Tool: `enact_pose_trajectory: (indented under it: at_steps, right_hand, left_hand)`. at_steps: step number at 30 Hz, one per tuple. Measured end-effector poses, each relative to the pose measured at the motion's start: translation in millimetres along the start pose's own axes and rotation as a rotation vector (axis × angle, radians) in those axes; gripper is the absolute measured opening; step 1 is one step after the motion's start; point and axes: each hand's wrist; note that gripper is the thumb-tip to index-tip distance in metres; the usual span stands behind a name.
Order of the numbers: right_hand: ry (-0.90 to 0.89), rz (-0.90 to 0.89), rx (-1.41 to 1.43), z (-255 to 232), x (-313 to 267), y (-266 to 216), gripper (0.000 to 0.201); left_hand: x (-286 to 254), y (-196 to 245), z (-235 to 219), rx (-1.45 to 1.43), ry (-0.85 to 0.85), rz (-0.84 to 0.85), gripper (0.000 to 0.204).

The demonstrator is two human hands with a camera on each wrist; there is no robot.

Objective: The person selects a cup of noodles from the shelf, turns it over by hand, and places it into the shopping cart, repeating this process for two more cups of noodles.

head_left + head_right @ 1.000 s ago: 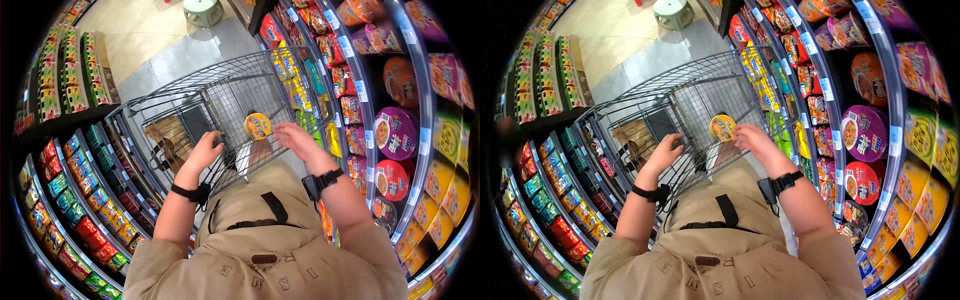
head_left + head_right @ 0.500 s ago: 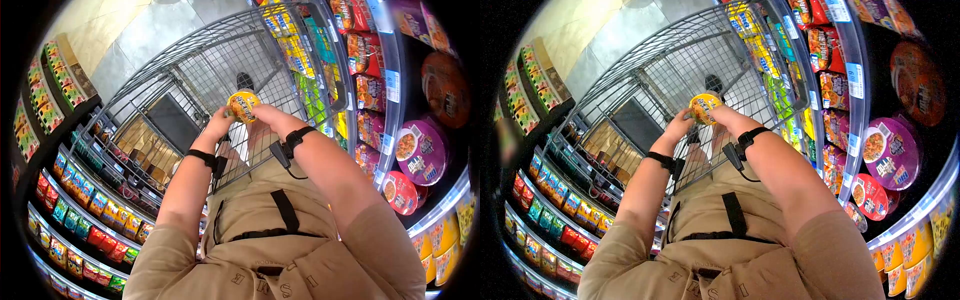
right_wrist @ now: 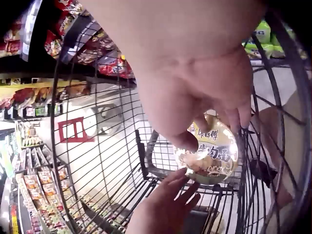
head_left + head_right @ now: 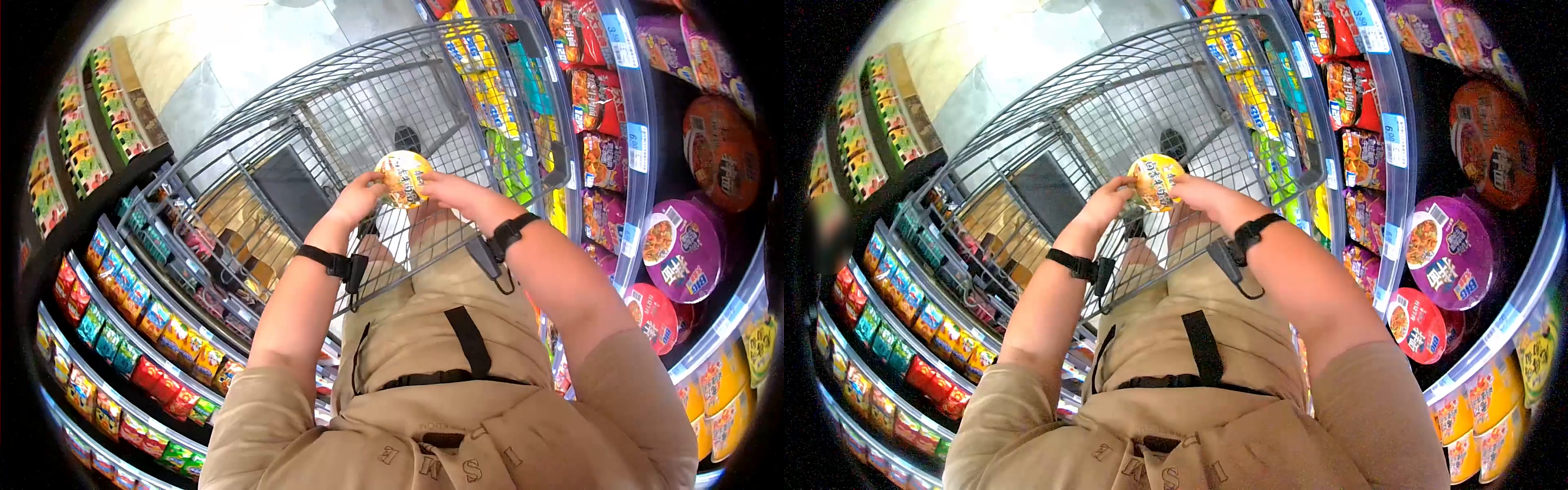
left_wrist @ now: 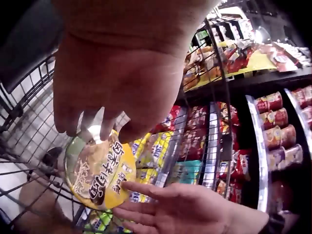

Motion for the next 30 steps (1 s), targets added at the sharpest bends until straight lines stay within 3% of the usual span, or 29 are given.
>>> enact_pose_trajectory:
  at_steps: [2, 4, 9, 14, 20, 22, 24, 25, 26, 28, 30]
  right_hand:
    - [-0.073, -0.034, 0.037, 4, -38, -18, 0.070]
    - [-0.006, -0.025, -0.097, 5, -48, -15, 0.067]
    - [0.044, -0.201, -0.116, 33, -113, -26, 0.046]
    - [0.035, -0.343, -0.096, 73, -183, -38, 0.033]
    - [-0.017, -0.538, 0.054, 131, -266, -35, 0.025]
    - [-0.013, -0.614, 0.078, 146, -293, -26, 0.025]
    - [-0.043, -0.747, 0.238, 161, -316, -12, 0.028]
    - [-0.072, -0.772, 0.276, 164, -324, -3, 0.029]
    - [-0.061, -0.789, 0.277, 171, -331, 5, 0.029]
    - [-0.189, -0.875, 0.407, 185, -350, 21, 0.029]
    - [-0.160, -0.922, 0.477, 205, -367, 37, 0.027]
  left_hand:
    - [-21, 19, -8, -0.012, 0.008, 0.141, 0.051]
    - [-62, 55, -18, 0.091, 0.033, 0.198, 0.047]
    - [-141, 82, -39, 0.156, 0.098, 0.345, 0.043]
    - [-220, 88, -61, 0.174, 0.170, 0.521, 0.043]
    - [-338, 102, -74, 0.235, 0.212, 0.902, 0.044]
    - [-371, 98, -76, 0.233, 0.176, 0.935, 0.052]
    - [-398, 92, -72, 0.115, 0.141, 1.072, 0.064]
    - [-407, 85, -73, 0.078, 0.060, 1.082, 0.081]
    - [-417, 81, -69, 0.087, 0.051, 1.098, 0.081]
    - [-435, 79, -56, 0.022, 0.012, 1.260, 0.091]
    - [-445, 79, -51, 0.113, -0.028, 1.296, 0.103]
Point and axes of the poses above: each hand's wrist, its own x-axis towards the middle knuckle, its own z-axis out of the palm, y = z × x
